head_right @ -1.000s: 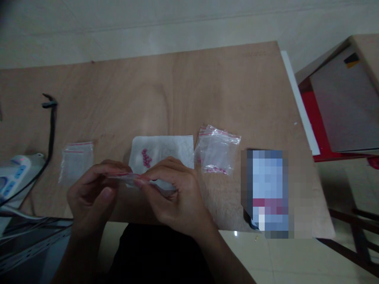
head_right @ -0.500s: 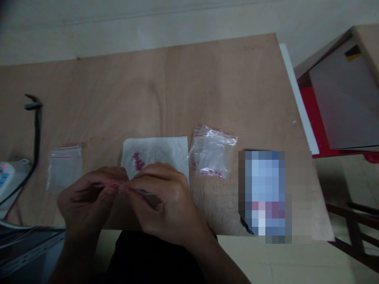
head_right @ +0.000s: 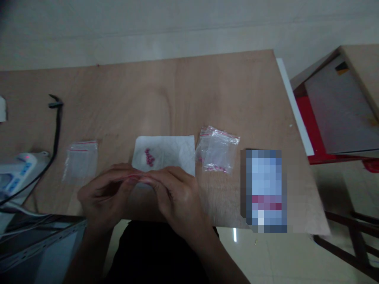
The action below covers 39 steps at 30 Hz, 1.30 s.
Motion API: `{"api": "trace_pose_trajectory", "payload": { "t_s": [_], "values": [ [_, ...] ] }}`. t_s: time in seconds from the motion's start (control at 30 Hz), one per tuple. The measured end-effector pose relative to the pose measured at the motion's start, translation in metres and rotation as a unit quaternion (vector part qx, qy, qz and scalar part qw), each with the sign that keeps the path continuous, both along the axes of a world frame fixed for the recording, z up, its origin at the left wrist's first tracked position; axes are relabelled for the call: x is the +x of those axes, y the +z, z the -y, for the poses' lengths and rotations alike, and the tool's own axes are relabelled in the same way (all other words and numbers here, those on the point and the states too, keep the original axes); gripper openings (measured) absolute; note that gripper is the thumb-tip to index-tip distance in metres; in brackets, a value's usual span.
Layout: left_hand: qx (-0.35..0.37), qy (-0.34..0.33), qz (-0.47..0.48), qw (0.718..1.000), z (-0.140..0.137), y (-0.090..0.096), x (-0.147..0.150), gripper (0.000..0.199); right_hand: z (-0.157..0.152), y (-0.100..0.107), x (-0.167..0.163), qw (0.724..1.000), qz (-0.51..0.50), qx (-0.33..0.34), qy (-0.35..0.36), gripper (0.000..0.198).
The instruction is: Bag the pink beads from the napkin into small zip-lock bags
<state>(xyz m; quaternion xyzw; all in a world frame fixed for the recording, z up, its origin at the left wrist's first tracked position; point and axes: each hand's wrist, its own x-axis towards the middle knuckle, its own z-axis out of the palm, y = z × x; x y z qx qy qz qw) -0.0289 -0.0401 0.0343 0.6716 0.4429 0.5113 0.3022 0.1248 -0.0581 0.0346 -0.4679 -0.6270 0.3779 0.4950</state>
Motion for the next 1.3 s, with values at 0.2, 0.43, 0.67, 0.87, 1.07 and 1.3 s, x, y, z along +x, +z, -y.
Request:
{"api": "trace_pose_trajectory", "payload": {
  "t_s": [0.2,0.43,0.67,0.87,1.07,1.3],
  "values": [
    [-0.062,0.001,0.051,0.997,0.014,-0.004,0.006,0.005,0.012,-0.002,-0.006,0.997,-0.016,-0.050,-0.054,0.016],
    [-0.133,-0.063,0.030,0.989,0.023,0.004,-0.009,0.019,0.007,0.000,-0.006,0.992,-0.110,-0.063,-0.019,0.004],
    [-0.042,0.042,-0.004,0.998,0.030,0.005,-0.023,0.007,0.015,0.009,-0.014,0.999,-0.034,-0.029,-0.025,0.011],
    [-0.136,-0.065,0.058,0.987,0.037,-0.001,-0.041,0.021,0.019,0.025,-0.004,0.993,0.000,-0.082,0.091,0.021],
    [-0.064,0.256,-0.062,0.963,0.017,-0.025,-0.077,0.039,-0.013,0.028,0.045,0.977,-0.008,-0.112,-0.183,0.034],
    [-0.137,0.400,-0.239,0.874,-0.027,-0.042,-0.131,0.086,-0.059,-0.001,0.096,0.912,0.297,-0.048,-0.279,0.041]
  ]
}}
